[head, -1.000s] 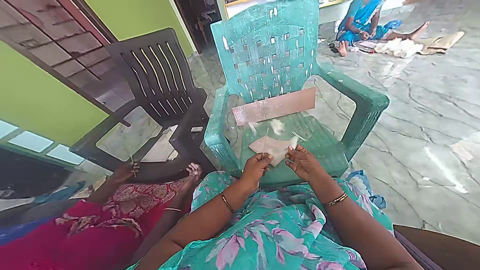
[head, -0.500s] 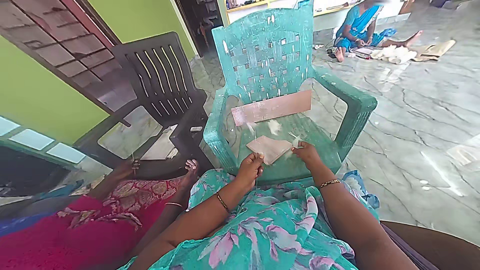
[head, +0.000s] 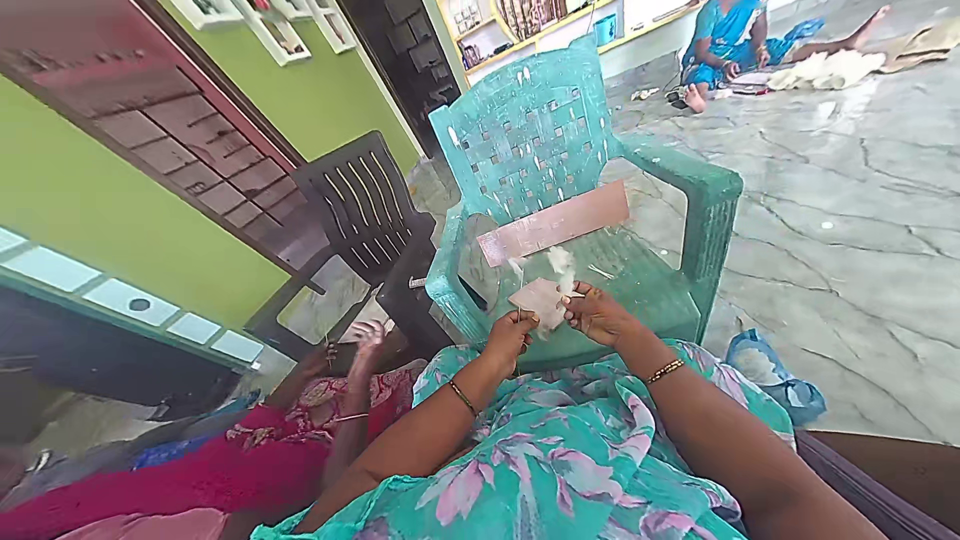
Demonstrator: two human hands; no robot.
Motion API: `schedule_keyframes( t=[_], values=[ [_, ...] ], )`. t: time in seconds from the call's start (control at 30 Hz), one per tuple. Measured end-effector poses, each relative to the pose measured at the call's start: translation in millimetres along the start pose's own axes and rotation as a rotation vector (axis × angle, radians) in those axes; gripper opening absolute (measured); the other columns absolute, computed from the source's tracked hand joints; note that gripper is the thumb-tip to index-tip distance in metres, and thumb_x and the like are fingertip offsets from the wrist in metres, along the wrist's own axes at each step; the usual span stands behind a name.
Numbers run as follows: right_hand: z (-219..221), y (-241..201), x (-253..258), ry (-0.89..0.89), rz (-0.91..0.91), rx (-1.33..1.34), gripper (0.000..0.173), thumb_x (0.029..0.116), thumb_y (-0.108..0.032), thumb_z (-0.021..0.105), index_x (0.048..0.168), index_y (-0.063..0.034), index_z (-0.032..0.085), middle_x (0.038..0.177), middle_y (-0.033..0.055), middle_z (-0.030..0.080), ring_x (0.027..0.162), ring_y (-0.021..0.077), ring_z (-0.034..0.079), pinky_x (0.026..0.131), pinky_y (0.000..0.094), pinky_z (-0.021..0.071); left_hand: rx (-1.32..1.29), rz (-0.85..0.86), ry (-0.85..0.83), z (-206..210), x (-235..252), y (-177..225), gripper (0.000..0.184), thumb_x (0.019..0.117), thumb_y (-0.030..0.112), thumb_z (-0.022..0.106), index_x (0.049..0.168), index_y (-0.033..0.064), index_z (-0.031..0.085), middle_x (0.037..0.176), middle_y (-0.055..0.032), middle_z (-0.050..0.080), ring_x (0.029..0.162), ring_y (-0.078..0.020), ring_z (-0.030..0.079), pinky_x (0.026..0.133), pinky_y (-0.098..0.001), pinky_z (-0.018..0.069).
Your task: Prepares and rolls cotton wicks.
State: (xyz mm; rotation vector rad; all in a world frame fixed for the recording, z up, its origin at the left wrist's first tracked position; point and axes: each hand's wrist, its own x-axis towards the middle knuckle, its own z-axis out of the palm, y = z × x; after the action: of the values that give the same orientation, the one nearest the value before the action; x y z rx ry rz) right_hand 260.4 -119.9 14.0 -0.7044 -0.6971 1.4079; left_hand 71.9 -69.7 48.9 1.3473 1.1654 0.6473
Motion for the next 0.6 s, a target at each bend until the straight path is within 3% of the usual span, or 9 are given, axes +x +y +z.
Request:
schedule_keyframes(
  t=[0.13, 0.27, 0.37, 0.5, 0.6],
  values=[
    [0, 2, -1, 0.014, -0.005, -0.095, 0.023, 0.0971, 0.004, 0.062, 0.117, -0.0056, 0.056, 0.081, 0.0048, 0.067, 0.063, 0.009, 0.063, 0.058, 0.0225, 0.0537, 0.004, -0.046, -0.047, 6, -3, 11, 0.014, 0.1044, 0.016, 0.059, 0.113, 0.0056, 0.063, 0.088, -0.0032, 0.064, 0.055, -0.0042, 0.049, 0.046, -0.0174, 0.0366],
    [2, 4, 1, 0.074, -0.051, -0.085, 0.024, 0.0958, 0.004, 0.064, 0.116, -0.0055, 0.056, 0.082, 0.0051, 0.068, 0.064, 0.0109, 0.065, 0.06, 0.0249, 0.0564, 0.008, -0.099, -0.076, 9, -8, 22, 0.02, 0.1078, 0.022, 0.053, 0.118, 0.0062, 0.06, 0.09, -0.004, 0.064, 0.059, -0.0048, 0.054, 0.048, -0.0172, 0.038],
    [-1, 3, 2, 0.13, -0.07, -0.063, 0.026, 0.0949, 0.003, 0.067, 0.117, -0.0057, 0.056, 0.082, 0.0052, 0.069, 0.065, 0.0115, 0.066, 0.061, 0.0254, 0.0573, 0.028, -0.089, -0.118, 13, -5, 25, 0.026, 0.1081, 0.03, 0.053, 0.114, 0.007, 0.062, 0.089, -0.0028, 0.065, 0.059, -0.004, 0.054, 0.047, -0.0168, 0.0374],
    [-5, 2, 3, 0.241, -0.126, -0.068, 0.023, 0.0957, 0.002, 0.066, 0.115, -0.0061, 0.057, 0.08, 0.004, 0.067, 0.065, 0.0105, 0.065, 0.061, 0.0253, 0.0569, 0.024, -0.037, -0.189, 11, 10, 16, 0.009, 0.1039, 0.015, 0.06, 0.104, 0.0062, 0.064, 0.084, -0.0016, 0.065, 0.054, -0.0022, 0.049, 0.045, -0.0156, 0.0349],
    [-15, -1, 6, 0.417, -0.119, -0.199, 0.025, 0.096, -0.002, 0.068, 0.118, -0.0057, 0.056, 0.081, 0.0032, 0.067, 0.064, 0.0089, 0.064, 0.06, 0.0247, 0.0556, 0.032, -0.057, -0.195, 3, 26, 8, 0.011, 0.1049, 0.015, 0.059, 0.108, 0.0056, 0.063, 0.087, -0.002, 0.065, 0.053, -0.0019, 0.048, 0.046, -0.0153, 0.0348]
  ],
)
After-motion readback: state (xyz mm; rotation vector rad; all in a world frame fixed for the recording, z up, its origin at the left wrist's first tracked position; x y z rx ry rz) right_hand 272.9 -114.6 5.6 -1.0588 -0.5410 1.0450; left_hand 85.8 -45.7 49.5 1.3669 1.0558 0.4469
